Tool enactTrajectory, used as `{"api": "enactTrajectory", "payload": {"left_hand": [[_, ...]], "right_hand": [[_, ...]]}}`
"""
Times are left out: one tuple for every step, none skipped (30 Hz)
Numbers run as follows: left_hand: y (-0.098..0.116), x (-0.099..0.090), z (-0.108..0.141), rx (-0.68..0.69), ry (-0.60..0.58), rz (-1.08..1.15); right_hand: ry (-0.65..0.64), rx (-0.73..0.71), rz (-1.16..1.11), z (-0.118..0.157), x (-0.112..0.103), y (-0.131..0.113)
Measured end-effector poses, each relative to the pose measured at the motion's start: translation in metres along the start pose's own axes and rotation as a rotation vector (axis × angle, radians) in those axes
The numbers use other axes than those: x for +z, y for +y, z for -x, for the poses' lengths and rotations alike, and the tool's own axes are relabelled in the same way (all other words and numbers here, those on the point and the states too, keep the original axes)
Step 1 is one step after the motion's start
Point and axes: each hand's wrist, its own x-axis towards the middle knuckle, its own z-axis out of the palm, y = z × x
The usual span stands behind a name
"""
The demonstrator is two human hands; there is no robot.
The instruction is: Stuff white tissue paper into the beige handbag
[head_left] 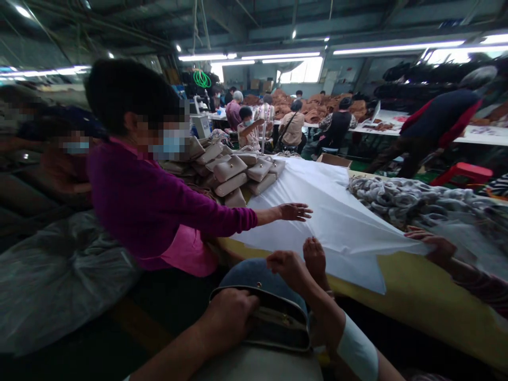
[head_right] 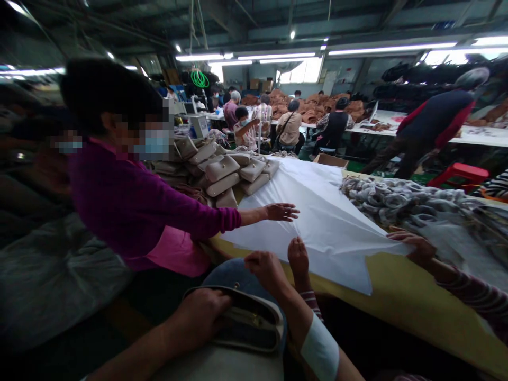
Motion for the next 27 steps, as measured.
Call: {"api": "enactTrajectory", "payload": {"left_hand": [[0.000,0.001,0.000,-0.002,0.004,0.002],[-0.001,0.001,0.001,-0.005,0.010,0.005],[0.000,0.002,0.001,-0.010,0.016,0.010],[0.000,0.001,0.001,-0.022,0.021,0.017],[0.001,0.001,0.000,-0.040,0.021,0.025],[0.002,0.000,0.000,-0.064,0.019,0.033],[0.003,0.000,-0.001,-0.091,0.016,0.040],[0.004,-0.001,-0.001,-0.114,0.014,0.044],[0.006,-0.002,-0.002,-0.133,0.012,0.045],[0.007,-0.003,-0.003,-0.143,0.008,0.042],[0.008,-0.003,-0.003,-0.149,0.003,0.037],[0.009,-0.004,-0.003,-0.153,-0.004,0.029],[0.010,-0.004,-0.003,-0.158,-0.012,0.023],[0.011,-0.004,-0.003,-0.167,-0.019,0.018],[0.012,-0.004,-0.003,-0.177,-0.024,0.017],[0.012,-0.003,-0.003,-0.186,-0.026,0.020],[0.012,-0.003,-0.003,-0.191,-0.025,0.028],[0.012,-0.002,-0.003,-0.187,-0.021,0.040],[0.012,-0.002,-0.003,-0.176,-0.015,0.054],[0.012,-0.002,-0.004,-0.161,-0.010,0.068],[0.012,-0.002,-0.005,-0.149,-0.008,0.079],[0.012,-0.003,-0.006,-0.143,-0.011,0.084],[0.012,-0.004,-0.006,-0.144,-0.017,0.083],[0.012,-0.004,-0.007,-0.152,-0.024,0.078],[0.012,-0.005,-0.008,-0.159,-0.032,0.073],[0.012,-0.005,-0.008,-0.163,-0.038,0.070],[0.012,-0.005,-0.008,-0.165,-0.044,0.067]], "right_hand": [[-0.008,0.002,0.000,-0.001,0.003,0.002],[-0.020,-0.003,0.003,-0.002,0.005,0.004],[-0.035,-0.014,0.009,-0.003,0.006,0.005],[-0.053,-0.030,0.016,-0.004,0.007,0.006],[-0.073,-0.046,0.021,-0.005,0.007,0.007],[-0.094,-0.060,0.024,-0.006,0.007,0.008],[-0.113,-0.071,0.025,-0.007,0.007,0.009],[-0.130,-0.077,0.025,-0.008,0.007,0.010],[-0.146,-0.082,0.024,-0.009,0.008,0.011],[-0.162,-0.088,0.021,-0.009,0.009,0.012],[-0.182,-0.097,0.016,-0.009,0.011,0.013],[-0.203,-0.109,0.010,-0.009,0.013,0.014],[-0.227,-0.122,0.003,-0.009,0.015,0.014],[-0.248,-0.136,-0.004,-0.009,0.016,0.014],[-0.264,-0.150,-0.009,-0.008,0.017,0.014],[-0.274,-0.162,-0.011,-0.008,0.018,0.013],[-0.276,-0.175,-0.010,-0.008,0.017,0.012],[-0.272,-0.186,-0.008,-0.007,0.015,0.011],[-0.264,-0.197,-0.004,-0.007,0.012,0.009],[-0.253,-0.204,0.001,-0.006,0.009,0.006],[-0.234,-0.203,0.009,-0.006,0.004,0.002],[-0.200,-0.201,0.016,-0.005,-0.002,-0.001],[-0.149,-0.195,0.015,-0.005,-0.008,-0.005],[-0.088,-0.185,0.008,-0.007,-0.015,-0.009],[-0.027,-0.174,-0.002,-0.009,-0.023,-0.011],[0.042,-0.164,-0.028,-0.014,-0.032,-0.012],[0.126,-0.154,-0.083,-0.021,-0.042,-0.011]]}}
